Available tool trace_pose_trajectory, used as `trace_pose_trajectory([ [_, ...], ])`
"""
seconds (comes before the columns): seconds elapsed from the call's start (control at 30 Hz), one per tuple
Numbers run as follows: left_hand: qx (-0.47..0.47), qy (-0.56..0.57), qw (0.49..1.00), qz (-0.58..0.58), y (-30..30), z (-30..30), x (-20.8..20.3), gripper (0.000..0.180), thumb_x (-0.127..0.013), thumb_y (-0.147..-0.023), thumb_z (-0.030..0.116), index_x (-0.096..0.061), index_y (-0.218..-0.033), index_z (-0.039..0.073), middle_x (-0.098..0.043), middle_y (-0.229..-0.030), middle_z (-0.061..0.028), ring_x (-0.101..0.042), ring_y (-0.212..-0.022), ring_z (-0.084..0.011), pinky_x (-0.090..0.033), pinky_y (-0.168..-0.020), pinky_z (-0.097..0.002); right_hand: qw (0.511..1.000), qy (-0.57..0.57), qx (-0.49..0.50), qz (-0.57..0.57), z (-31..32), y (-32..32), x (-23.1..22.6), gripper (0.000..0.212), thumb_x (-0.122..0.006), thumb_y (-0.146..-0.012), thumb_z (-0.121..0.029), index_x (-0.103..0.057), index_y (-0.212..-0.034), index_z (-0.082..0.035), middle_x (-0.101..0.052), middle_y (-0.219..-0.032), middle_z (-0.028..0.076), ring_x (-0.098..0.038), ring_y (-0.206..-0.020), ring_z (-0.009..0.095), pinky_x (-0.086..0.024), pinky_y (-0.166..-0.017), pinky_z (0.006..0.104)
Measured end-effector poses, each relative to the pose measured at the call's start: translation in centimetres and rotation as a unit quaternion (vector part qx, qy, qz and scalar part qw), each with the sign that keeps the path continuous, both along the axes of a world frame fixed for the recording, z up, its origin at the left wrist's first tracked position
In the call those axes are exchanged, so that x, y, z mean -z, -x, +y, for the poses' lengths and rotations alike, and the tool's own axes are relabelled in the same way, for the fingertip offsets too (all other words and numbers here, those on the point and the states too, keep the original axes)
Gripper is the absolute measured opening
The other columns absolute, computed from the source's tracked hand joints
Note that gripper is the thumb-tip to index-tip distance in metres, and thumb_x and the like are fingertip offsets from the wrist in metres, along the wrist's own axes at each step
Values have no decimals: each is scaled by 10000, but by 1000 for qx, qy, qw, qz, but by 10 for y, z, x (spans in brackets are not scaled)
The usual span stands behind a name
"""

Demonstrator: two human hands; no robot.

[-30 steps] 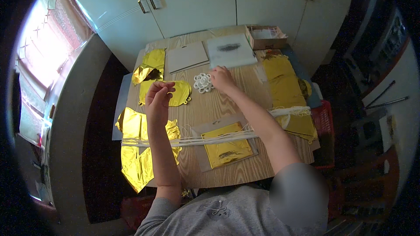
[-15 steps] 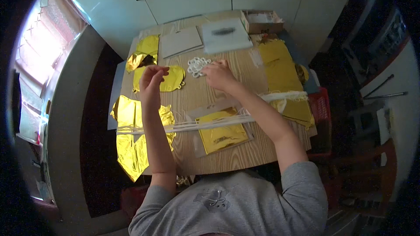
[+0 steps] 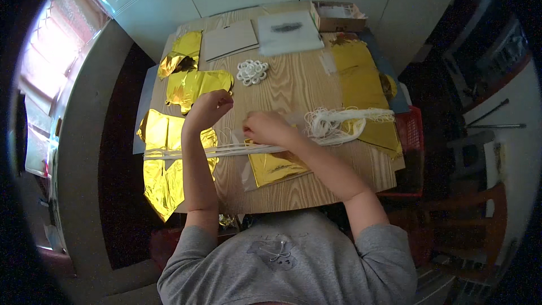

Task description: Assembling components onto gold foil strips at a workbench.

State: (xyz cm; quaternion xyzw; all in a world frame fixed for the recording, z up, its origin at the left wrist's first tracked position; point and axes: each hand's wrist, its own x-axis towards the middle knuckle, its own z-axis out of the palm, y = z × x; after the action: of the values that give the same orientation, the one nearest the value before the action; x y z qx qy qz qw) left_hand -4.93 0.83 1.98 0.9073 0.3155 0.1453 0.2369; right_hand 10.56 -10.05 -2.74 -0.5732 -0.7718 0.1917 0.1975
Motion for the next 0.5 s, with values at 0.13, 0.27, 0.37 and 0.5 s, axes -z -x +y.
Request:
trace_pose_trajectory([
  [0.13,-13,5,1000,-9,5,0,-5,181,-622,-762,135,-603,-868,-10,-638,-789,-138,-622,-725,-243,-483,-654,-320,992,66,106,-15,35,35,23,249,-562,-745,-308,-637,-793,-76,-600,-859,119,-575,-847,289,-461,-746,394],
  [0.27,-11,6,1000,-20,1,-1,-6,200,-615,-765,159,-594,-897,11,-639,-792,-131,-622,-736,-252,-484,-659,-327,993,-89,83,-4,58,47,70,265,-634,-684,-305,-594,-720,-45,-601,-801,126,-588,-750,274,-466,-678,390],
  [0.37,-20,-8,999,-46,0,-1,-8,191,-600,-764,189,-594,-876,35,-642,-786,-123,-622,-746,-263,-486,-664,-341,996,49,21,74,70,43,68,301,-597,-723,-342,-601,-775,-46,-598,-890,149,-579,-842,286,-453,-769,407],
  [0.5,-32,-23,995,-95,-1,1,-7,220,-600,-776,188,-582,-925,27,-642,-818,-128,-623,-761,-259,-487,-671,-332,924,71,18,374,67,19,61,203,-561,-812,-217,-538,-878,-27,-587,-853,99,-584,-808,222,-465,-735,349],
])
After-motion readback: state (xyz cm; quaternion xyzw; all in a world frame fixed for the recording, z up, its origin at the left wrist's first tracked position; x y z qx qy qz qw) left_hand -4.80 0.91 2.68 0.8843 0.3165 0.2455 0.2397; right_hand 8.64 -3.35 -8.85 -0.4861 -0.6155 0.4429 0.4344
